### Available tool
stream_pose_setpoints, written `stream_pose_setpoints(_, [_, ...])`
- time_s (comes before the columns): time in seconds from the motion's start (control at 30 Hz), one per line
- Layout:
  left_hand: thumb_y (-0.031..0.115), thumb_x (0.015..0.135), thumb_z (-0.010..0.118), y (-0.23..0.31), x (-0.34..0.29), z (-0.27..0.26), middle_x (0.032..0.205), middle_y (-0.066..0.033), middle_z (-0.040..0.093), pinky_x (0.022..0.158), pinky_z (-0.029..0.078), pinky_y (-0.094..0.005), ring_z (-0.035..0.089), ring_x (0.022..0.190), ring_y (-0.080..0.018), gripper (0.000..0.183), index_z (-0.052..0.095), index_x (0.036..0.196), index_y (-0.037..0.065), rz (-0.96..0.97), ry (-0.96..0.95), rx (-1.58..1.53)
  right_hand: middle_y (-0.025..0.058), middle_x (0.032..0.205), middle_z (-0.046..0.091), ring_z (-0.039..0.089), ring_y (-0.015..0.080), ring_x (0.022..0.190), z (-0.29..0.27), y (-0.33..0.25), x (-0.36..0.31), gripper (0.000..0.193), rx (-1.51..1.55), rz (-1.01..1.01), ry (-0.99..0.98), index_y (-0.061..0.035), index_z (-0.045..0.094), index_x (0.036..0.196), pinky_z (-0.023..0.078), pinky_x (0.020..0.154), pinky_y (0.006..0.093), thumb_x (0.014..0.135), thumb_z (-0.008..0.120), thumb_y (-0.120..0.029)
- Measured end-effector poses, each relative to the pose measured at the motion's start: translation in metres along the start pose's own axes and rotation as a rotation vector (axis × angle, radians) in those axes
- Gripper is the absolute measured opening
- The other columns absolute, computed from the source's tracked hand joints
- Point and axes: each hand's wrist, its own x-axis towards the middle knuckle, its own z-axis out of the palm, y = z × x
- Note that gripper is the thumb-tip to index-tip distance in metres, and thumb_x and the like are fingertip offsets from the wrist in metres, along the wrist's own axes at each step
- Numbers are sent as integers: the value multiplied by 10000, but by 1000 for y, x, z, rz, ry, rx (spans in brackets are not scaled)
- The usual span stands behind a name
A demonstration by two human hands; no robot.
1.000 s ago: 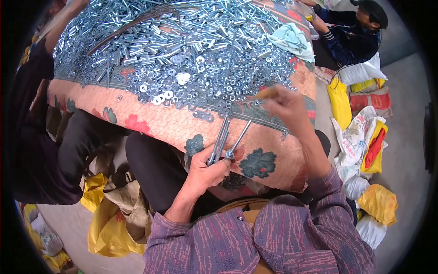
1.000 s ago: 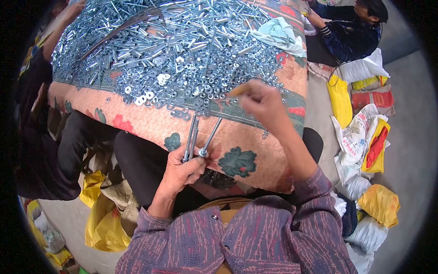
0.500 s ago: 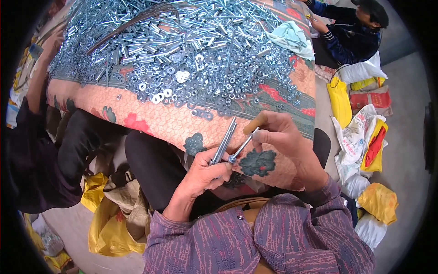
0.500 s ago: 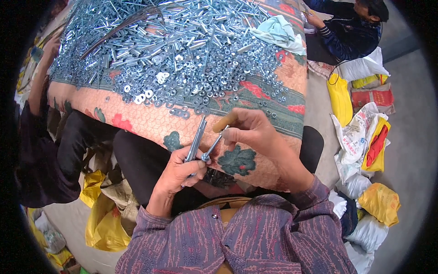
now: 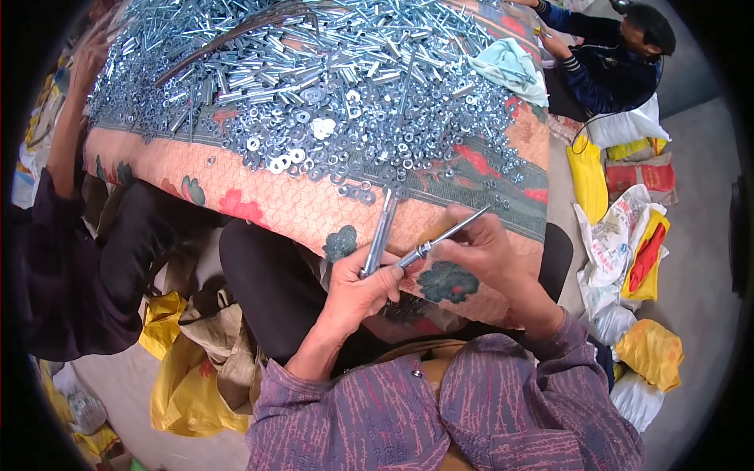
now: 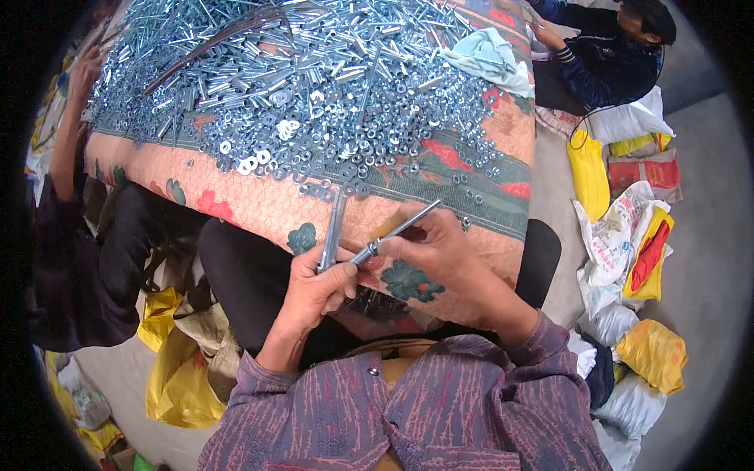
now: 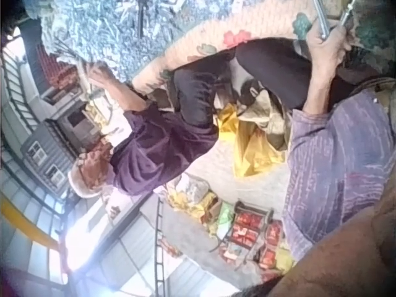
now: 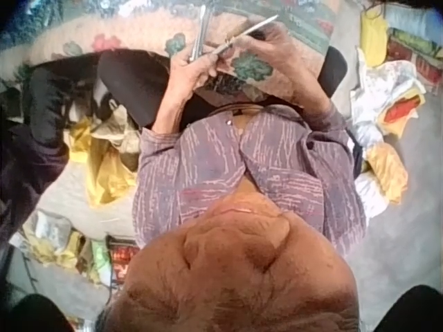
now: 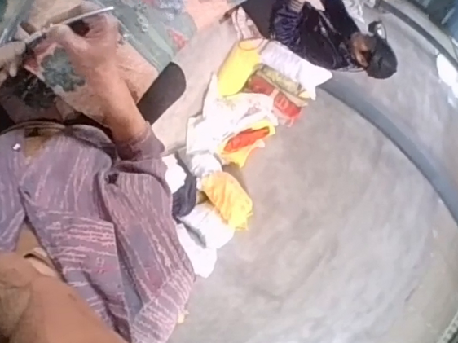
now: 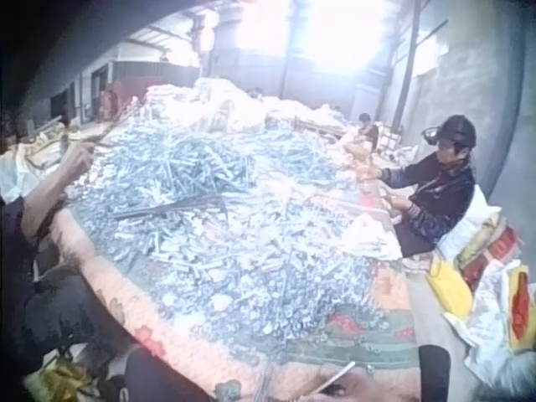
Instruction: Assembling washers and nuts onto long metal bolts.
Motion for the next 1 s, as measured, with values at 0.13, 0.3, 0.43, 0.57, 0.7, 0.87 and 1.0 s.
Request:
stream_pose_setpoints(0.13, [129,907,628,3,1,1,629,-18,599,369,249,-165,397,418,-9,115,627,957,25,4,55,-23,57,881,683,634,95,811,-2,-4,3,239,-34,-15,132,20,624,1083,511,732,239,890,652,-117])
stream_pose_setpoints(0.3, [92,887,634,7,0,3,627,-67,613,342,243,-181,385,375,-35,100,595,915,4,28,60,-38,90,939,694,645,103,806,-11,-1,1,287,-72,-3,101,41,602,1121,524,710,235,932,602,-174])
stream_pose_setpoints(0.43, [72,888,611,5,0,7,643,-55,621,352,244,-175,379,386,-21,63,595,909,15,19,69,-47,102,953,692,652,115,813,-5,-2,5,311,-26,-84,116,40,591,1142,533,704,247,960,561,-210])
stream_pose_setpoints(0.57, [70,890,602,7,-2,-2,650,-42,627,354,236,-170,371,394,-7,50,603,907,23,35,111,-93,123,976,675,662,175,907,-17,1,4,390,-85,88,-19,56,534,1212,535,791,295,978,519,-256])
stream_pose_setpoints(0.7, [75,902,599,3,1,8,650,-55,626,344,231,-173,374,384,-17,58,604,909,18,23,-12,-76,136,993,669,659,201,927,-14,-5,8,422,-10,-27,16,56,509,1248,530,817,325,997,470,-281])
stream_pose_setpoints(0.87, [80,906,599,6,1,-1,656,-57,628,350,237,-171,385,392,-19,75,607,919,7,38,38,-141,156,1021,660,656,210,924,-13,-6,7,457,-120,-20,12,58,496,1265,533,810,348,1006,436,-314])
stream_pose_setpoints(1.0, [82,910,594,3,-1,0,656,-60,626,340,229,-173,372,382,-16,84,604,927,0,-9,7,-127,149,991,665,653,191,914,-23,-3,2,465,59,74,-69,56,496,1267,530,793,323,1013,414,-325])
